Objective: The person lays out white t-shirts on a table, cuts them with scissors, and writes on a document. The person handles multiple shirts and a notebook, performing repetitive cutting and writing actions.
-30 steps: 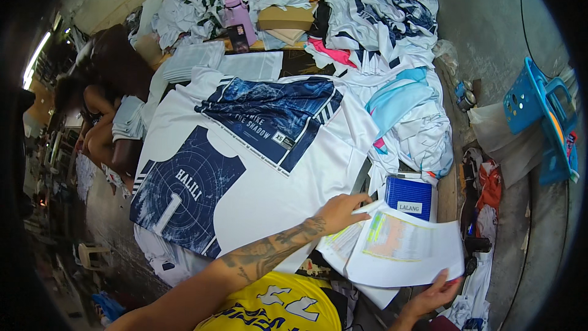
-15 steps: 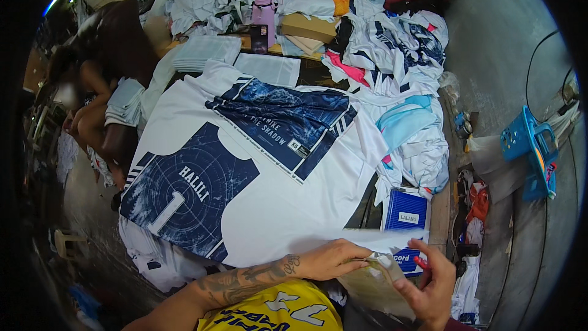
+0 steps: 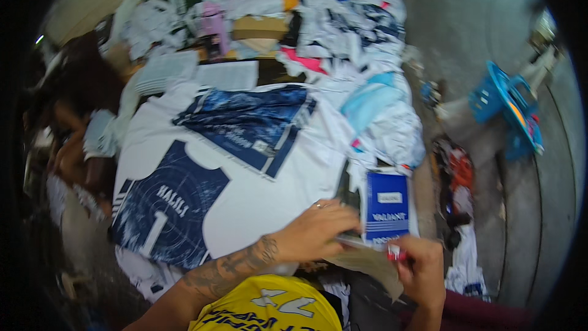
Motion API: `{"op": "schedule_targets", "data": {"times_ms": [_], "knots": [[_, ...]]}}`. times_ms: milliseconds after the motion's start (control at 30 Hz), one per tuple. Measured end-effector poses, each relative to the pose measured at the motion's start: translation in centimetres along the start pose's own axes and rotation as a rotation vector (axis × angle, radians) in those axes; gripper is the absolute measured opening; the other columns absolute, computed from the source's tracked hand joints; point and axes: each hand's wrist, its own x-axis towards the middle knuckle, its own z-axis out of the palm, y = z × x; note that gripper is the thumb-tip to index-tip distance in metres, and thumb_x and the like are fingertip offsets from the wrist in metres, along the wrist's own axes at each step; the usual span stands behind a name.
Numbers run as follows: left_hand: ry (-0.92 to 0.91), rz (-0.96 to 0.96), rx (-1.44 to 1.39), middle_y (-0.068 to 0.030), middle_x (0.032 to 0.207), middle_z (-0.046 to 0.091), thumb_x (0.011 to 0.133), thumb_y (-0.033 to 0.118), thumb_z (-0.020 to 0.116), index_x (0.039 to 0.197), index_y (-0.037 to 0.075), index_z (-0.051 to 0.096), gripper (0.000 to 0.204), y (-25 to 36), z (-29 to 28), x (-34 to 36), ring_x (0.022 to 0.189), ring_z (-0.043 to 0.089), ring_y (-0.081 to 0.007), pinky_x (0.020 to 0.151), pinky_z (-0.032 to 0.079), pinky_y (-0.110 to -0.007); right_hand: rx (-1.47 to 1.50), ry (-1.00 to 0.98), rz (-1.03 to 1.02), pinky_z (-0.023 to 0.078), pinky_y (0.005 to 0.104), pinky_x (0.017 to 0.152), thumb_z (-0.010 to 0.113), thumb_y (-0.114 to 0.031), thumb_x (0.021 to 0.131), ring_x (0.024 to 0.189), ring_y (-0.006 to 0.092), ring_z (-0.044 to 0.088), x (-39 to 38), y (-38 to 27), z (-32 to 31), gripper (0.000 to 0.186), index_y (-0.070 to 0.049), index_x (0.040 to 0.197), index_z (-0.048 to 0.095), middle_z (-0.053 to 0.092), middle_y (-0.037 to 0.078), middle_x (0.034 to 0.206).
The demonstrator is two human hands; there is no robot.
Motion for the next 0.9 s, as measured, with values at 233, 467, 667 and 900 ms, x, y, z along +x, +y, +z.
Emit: {"op": "schedule_targets", "data": {"times_ms": [233, 467, 667, 900], "knots": [[0.245, -0.625, -0.691, -0.0162, 0.117, 0.078, 0.112, 0.022, 0.061, 0.135, -0.004, 0.067, 0.035, -12.4, 15.1, 3.1, 0.105, 0.073, -0.0201, 0.092, 0.058, -0.037, -0.41, 0.404, 0.214, 0.059, 0.0431, 0.082, 0.081, -0.007, 0.086, 0.097, 0.0378, 0.074, -1.3, 7.8, -0.5, 0.035, -0.002, 0.119, 0.073, 0.075, 0.017, 0.109], [-0.277, -0.955, -0.342, -0.0207, 0.099, 0.078, 0.108, 0.033, 0.067, 0.113, 0.0, 0.064, 0.033, -15.3, 17.3, 6.0, 0.097, 0.077, -0.0347, 0.087, 0.059, -0.045, -0.283, 0.042, 0.53, 0.057, 0.0513, 0.088, 0.076, -0.022, 0.093, 0.104, 0.045, 0.071, -3.5, 21.2, 11.2, 0.036, -0.005, 0.125, 0.072, 0.072, 0.02, 0.113], [0.327, -0.909, 0.209, -0.0112, 0.083, 0.073, 0.098, 0.03, 0.079, 0.114, 0.009, 0.065, 0.03, -19.8, 2.8, 0.5, 0.082, 0.073, -0.0341, 0.074, 0.053, -0.049, -0.231, 0.172, 0.609, 0.053, 0.0558, 0.083, 0.072, -0.019, 0.096, 0.093, 0.0473, 0.068, 2.3, 27.8, 13.0, 0.025, 0.0, 0.112, 0.067, 0.067, 0.023, 0.104], [0.531, -0.854, 0.792, -0.0203, 0.16, 0.047, 0.092, 0.024, 0.076, 0.147, 0.003, 0.054, 0.063, -27.4, -6.6, -5.6, 0.156, 0.033, -0.0452, 0.127, 0.021, -0.064, -0.435, 0.071, 0.949, 0.051, 0.056, 0.086, 0.073, -0.011, 0.095, 0.098, 0.0467, 0.065, 3.1, 26.8, 15.4, 0.026, 0.001, 0.117, 0.067, 0.065, 0.023, 0.104]]}}
